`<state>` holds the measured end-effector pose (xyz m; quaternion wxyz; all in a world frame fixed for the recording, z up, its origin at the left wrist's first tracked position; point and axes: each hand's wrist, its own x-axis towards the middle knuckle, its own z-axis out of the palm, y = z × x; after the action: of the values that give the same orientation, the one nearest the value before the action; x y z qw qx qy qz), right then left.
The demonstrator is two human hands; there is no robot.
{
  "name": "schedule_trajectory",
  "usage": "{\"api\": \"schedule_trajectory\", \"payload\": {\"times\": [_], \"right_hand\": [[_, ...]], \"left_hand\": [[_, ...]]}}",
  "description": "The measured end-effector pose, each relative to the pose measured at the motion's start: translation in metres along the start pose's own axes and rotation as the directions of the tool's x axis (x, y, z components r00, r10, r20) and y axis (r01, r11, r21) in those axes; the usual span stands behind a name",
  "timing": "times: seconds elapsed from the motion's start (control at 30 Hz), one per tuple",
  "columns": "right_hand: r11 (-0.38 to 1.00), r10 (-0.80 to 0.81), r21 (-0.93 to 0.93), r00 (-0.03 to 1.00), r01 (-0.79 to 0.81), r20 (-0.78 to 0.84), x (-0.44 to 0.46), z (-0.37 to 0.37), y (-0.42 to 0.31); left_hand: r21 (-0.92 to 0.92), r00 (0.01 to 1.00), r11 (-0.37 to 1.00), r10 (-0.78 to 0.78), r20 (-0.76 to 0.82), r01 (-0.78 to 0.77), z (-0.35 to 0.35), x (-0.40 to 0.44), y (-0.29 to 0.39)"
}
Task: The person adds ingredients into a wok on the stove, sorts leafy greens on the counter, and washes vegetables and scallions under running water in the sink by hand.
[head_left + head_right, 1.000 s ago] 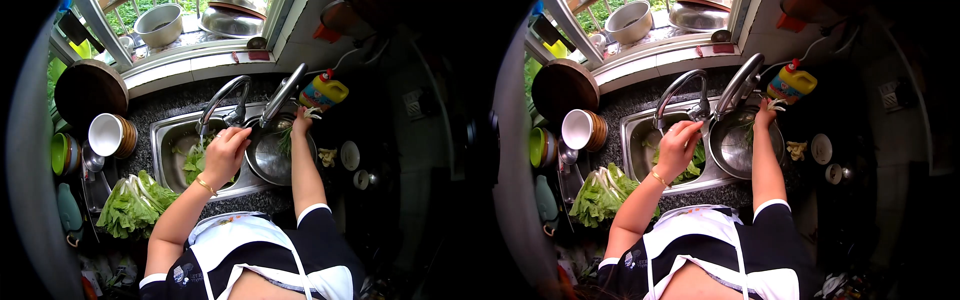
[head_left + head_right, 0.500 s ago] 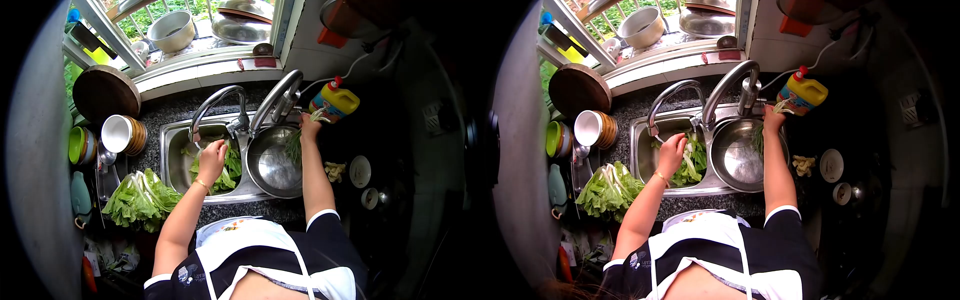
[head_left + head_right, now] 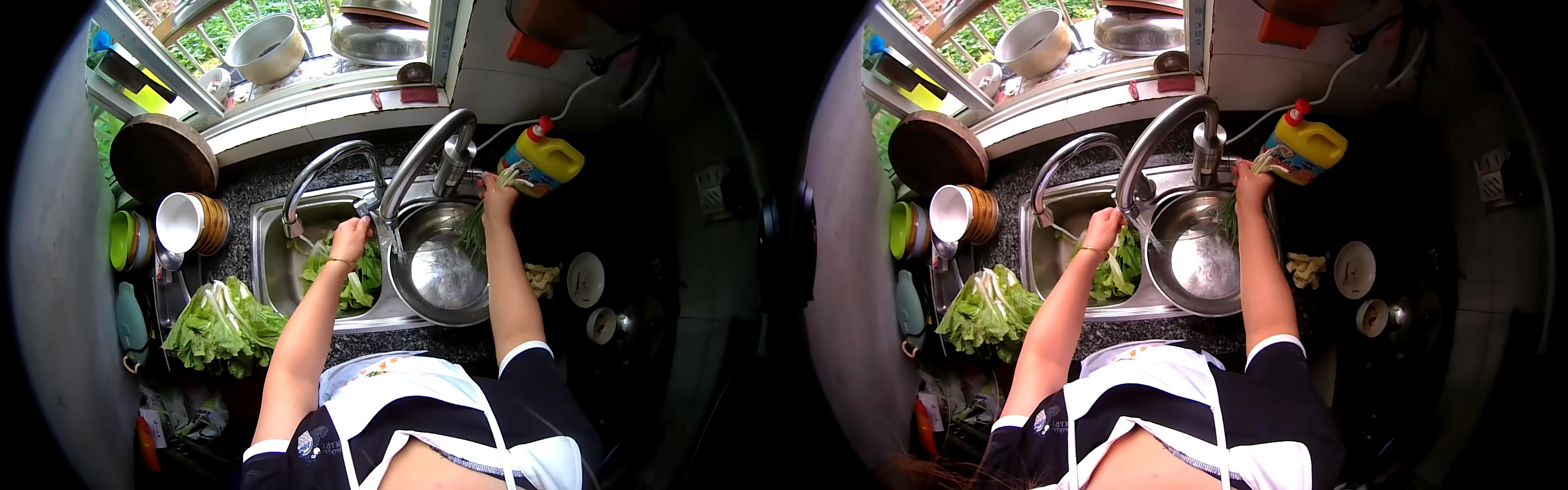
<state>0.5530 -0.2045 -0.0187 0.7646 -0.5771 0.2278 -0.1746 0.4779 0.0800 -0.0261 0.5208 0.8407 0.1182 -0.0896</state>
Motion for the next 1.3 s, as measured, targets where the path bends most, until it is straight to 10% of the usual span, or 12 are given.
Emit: {"api": "schedule_trajectory", "payload": {"times": [0.2, 0.33, 0.47, 0.8, 0.87, 0.93, 0.97, 1.0, 1.2, 1.3], "right_hand": [[1.0, 0.005, -0.02, 1.0, -0.004, 0.023, -0.008, -0.002, -0.003], [0.956, -0.261, -0.107, 0.958, 0.274, 0.121, -0.047, -0.009, 0.005], [0.981, -0.107, -0.093, 0.872, 0.171, 0.477, -0.121, -0.011, 0.014], [0.992, -0.07, -0.027, 0.728, 0.122, 0.682, -0.163, -0.026, 0.039], [0.892, 0.144, 0.199, 0.673, -0.406, 0.726, -0.163, -0.023, 0.029], [0.887, 0.043, 0.241, 0.589, -0.395, 0.807, -0.152, -0.033, 0.05], [0.986, -0.072, -0.029, 0.571, 0.167, 0.818, -0.148, -0.032, 0.052], [0.691, -0.148, -0.267, 0.494, 0.671, 0.857, -0.146, -0.034, 0.052], [0.784, 0.036, -0.446, 0.685, 0.432, 0.728, -0.174, -0.016, 0.03], [0.812, -0.015, -0.379, 0.664, 0.445, 0.748, -0.177, -0.012, 0.045]], "left_hand": [[0.171, 0.994, 0.984, 0.064, -0.089, -0.049, -0.01, -0.011, 0.025], [-0.477, 0.94, 0.82, 0.339, -0.039, -0.316, -0.033, -0.053, 0.086], [-0.095, 0.776, 0.789, 0.614, 0.147, -0.606, -0.038, -0.073, 0.13], [-0.158, 0.657, 0.666, 0.746, 0.114, -0.729, 0.035, -0.077, 0.102], [-0.148, 0.723, 0.769, 0.636, 0.268, -0.621, 0.055, -0.08, 0.075], [-0.113, 0.821, 0.843, 0.537, 0.195, -0.525, 0.063, -0.079, 0.077], [-0.117, 0.821, 0.844, 0.536, 0.197, -0.523, 0.065, -0.078, 0.081], [-0.184, 0.818, 0.835, 0.548, 0.178, -0.519, 0.064, -0.079, 0.091], [-0.235, 0.796, 0.774, 0.606, 0.004, -0.588, 0.085, -0.066, 0.084], [-0.167, 0.931, 0.944, 0.315, 0.186, -0.286, 0.07, -0.064, 0.086]]}}
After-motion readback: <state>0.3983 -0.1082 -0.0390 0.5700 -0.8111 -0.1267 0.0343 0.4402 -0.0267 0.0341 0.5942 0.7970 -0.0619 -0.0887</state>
